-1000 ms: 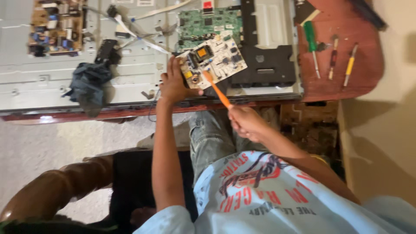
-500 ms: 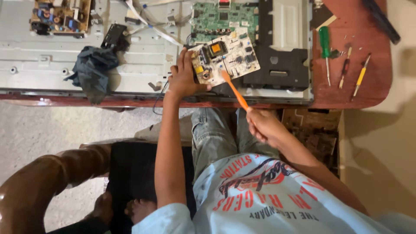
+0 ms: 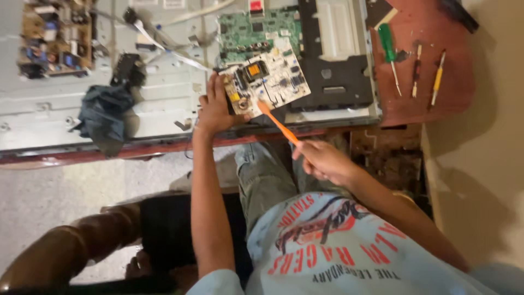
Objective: The person uses a toothbrush to scrub the surface of a circuit board placed on a disassembled appliance chassis. The person holds the board steady with the left hand while brushing with the right hand, moving the brush across different areas of the board.
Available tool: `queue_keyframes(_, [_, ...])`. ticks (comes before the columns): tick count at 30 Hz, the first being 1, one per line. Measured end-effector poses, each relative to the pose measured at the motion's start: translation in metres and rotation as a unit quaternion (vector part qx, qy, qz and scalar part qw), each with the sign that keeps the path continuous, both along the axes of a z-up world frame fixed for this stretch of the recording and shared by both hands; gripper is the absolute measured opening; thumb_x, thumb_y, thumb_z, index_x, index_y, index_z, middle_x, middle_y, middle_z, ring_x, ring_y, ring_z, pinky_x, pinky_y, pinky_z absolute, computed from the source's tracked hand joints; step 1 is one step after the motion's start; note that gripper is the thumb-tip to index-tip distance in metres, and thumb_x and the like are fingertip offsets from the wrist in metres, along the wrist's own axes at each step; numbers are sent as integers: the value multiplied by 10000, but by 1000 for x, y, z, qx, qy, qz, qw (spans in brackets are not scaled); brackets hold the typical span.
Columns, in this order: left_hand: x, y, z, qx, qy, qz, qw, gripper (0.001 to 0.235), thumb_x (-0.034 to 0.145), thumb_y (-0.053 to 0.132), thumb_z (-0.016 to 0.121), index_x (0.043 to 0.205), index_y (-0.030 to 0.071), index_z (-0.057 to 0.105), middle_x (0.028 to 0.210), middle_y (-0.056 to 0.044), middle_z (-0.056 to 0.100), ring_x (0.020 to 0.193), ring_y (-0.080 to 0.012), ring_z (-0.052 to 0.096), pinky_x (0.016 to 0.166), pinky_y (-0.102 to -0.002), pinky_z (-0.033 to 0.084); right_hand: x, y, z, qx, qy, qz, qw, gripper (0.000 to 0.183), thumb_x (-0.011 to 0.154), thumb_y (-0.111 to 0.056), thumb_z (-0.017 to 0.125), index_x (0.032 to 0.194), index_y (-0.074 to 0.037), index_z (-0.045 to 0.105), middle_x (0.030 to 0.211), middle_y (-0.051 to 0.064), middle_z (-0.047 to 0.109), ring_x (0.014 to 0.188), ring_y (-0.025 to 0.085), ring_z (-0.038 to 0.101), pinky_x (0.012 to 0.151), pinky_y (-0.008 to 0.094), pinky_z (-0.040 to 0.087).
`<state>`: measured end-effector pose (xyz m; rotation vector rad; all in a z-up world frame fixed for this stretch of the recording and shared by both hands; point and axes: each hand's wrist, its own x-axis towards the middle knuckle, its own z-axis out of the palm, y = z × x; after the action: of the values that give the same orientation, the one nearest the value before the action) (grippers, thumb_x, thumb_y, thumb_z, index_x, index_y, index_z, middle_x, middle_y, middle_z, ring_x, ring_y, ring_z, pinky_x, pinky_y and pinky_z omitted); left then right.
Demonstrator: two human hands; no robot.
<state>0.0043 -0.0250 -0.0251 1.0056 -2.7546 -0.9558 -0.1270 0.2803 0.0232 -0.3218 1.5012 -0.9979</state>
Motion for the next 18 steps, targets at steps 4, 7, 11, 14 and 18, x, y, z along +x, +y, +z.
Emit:
queue_keyframes(4, [5,9,-11,-3,17,11,1000,1438,537,481,1006,1622,151,123,1711,-61,82,1400,-564,310,1091,-636,362,10,10,-7,6,43,-29,999,420,1023,-480,445,1038,-109,641,564,25,530,348,79,354,324,265,251])
queue_keyframes(7, [1,5,2,-12,44,18,999,1461,495,473,1039,1603,145,145,1676,-68,110,1387,-568,309,1097,-631,352,8,1,-14,36,82,-30,996,413,1012,-478,442,972,-116,637,552,29,522,351,90,365,330,274,259])
queue_keyframes(11, [-2,9,8,1,20,33,999,1412,503,466,1001,1600,173,162,1718,-15,108,1358,-547,362,1057,-629,406,7,13,-33,-2,109,-41,993,447,1034,-481,476,875,-86,611,571,21,525,401,81,406,369,271,307])
queue_keyframes(14, [1,14,5,7,14,27,1000,1426,506,468,1001,1606,165,146,1707,-22,98,1354,-543,363,1046,-640,407,9,27,-41,-81,114,-34,990,453,1039,-466,486,842,-79,612,583,11,550,441,73,469,406,262,358])
queue_keyframes(18, [-2,8,14,13,10,32,999,1383,497,456,1006,1594,226,197,1684,-13,105,1387,-507,350,1031,-650,402,-1,14,-24,22,110,-29,993,495,1022,-498,474,841,-72,650,532,29,515,382,89,370,361,275,267])
